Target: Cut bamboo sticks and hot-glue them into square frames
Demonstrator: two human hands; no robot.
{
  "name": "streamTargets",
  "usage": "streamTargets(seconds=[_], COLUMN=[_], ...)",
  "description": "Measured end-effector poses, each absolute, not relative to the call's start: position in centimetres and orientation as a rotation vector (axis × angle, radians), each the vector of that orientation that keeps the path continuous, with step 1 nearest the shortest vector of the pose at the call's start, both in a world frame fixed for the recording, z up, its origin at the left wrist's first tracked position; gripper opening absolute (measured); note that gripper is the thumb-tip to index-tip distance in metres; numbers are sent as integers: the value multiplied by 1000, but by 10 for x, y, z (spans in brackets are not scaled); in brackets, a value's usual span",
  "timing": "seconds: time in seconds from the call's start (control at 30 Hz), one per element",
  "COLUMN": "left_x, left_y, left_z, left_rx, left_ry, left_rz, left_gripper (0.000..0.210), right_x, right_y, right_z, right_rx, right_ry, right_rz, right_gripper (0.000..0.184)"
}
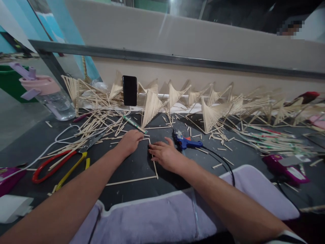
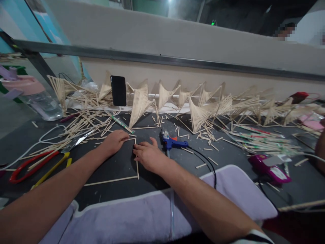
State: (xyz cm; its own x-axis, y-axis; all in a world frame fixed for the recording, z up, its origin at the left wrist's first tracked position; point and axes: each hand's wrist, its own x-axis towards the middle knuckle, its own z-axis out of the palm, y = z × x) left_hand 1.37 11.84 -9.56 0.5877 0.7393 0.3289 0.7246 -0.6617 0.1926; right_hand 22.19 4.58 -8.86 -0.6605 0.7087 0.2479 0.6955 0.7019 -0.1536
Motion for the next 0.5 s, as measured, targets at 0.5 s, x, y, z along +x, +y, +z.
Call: streamTargets(seconds=[0.5], left_x=[15], left_y=[115], left_z=[-92], left_rx=[2776], left_ry=[1267], left_rz=[602], left_gripper=[19], right_x=[223], right_y=[46], right_z=[-90], right_rx=[-1094], right_ry=[-2623], right_rz=[64], right_gripper=[26])
